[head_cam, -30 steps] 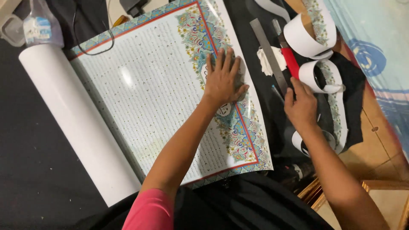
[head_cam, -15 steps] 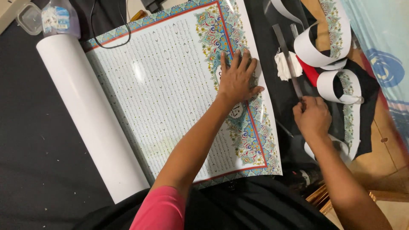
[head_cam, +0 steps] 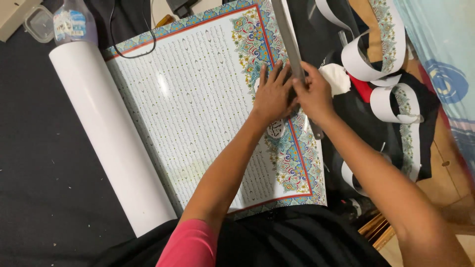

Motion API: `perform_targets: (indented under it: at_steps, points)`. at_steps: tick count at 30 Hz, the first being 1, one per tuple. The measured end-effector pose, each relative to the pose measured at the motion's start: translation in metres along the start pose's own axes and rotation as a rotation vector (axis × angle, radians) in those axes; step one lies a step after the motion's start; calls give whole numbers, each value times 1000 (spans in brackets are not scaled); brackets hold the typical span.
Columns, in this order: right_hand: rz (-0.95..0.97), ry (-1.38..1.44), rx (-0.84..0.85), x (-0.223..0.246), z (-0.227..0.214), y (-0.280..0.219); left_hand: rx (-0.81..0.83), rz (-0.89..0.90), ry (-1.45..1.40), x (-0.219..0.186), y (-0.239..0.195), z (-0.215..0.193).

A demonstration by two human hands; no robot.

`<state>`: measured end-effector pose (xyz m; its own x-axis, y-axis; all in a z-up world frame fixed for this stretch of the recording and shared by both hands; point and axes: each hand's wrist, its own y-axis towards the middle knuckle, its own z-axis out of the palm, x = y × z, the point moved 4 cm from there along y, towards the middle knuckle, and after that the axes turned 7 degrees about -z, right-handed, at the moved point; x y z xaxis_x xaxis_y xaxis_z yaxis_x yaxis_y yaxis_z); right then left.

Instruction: The person measures and marks a large printed sheet with Arabic calligraphy using a ruler and pen, then cuts along the marked lines with a utility knife. The person repeatedly repositions the ruler and trims the edges to shape the sheet.

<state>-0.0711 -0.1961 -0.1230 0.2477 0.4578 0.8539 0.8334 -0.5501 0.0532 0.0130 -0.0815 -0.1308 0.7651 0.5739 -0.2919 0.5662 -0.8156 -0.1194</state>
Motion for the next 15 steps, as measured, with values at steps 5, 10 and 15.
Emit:
perform_targets:
  at_steps: [5,10,15]
  points:
    - [69,-300,-6,1,17,16,-276,-47,-149,65,24,-15]
    - [3,-360,-20,2,3,14,-57,35,61,73,52,-33]
    - [-131,-401,-20,-22,10,2,-244,60,75,74,71,-38]
